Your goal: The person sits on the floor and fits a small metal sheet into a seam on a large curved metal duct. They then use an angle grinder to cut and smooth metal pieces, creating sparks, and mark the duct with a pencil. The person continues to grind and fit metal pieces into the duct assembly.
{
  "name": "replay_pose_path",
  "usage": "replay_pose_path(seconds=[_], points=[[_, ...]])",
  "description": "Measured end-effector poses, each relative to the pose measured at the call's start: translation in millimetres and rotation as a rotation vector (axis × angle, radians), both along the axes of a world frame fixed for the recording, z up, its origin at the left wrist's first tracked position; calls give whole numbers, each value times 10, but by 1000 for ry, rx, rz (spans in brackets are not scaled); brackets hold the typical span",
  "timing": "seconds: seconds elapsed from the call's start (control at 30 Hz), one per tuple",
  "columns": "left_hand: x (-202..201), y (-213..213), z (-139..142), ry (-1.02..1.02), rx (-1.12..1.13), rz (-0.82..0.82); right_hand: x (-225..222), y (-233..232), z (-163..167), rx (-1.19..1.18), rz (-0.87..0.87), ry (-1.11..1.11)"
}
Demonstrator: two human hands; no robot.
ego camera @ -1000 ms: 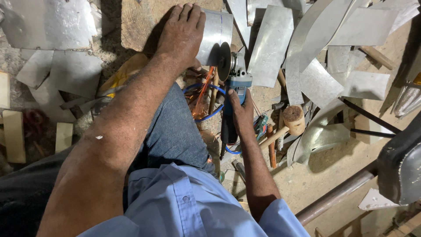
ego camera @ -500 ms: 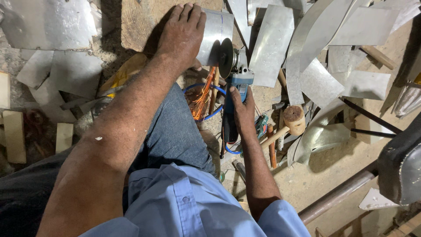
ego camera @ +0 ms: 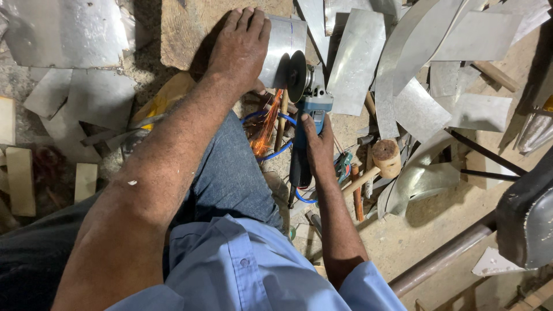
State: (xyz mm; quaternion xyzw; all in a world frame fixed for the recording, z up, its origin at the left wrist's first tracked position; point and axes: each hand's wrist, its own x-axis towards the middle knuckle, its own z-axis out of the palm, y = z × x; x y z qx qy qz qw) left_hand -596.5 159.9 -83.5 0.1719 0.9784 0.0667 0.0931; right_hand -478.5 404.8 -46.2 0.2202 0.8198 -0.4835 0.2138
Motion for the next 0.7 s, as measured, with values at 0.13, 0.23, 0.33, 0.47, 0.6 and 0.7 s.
replay_pose_path(seconds=[0.13,0.23,0.33,0.47,0.6,0.7], points=[[-13,1,16,-22,-15,-2,-38,-13,26,-5,24,20],[-10,-10,17,-11,-9,-6,-39,1,6,-22,33,39],[-6,0,20,0,-14,-6,-34,37,-40,9,39,50],[-10,9,39,-26,-14,-5,-19,32,-80,-12,-10,40],[-9,-2,71,-40,13,-8,-46,10,-68,-28,-47,29],[-19,-5,89,-44,13,-16,-92,16,-59,-45,-66,15]])
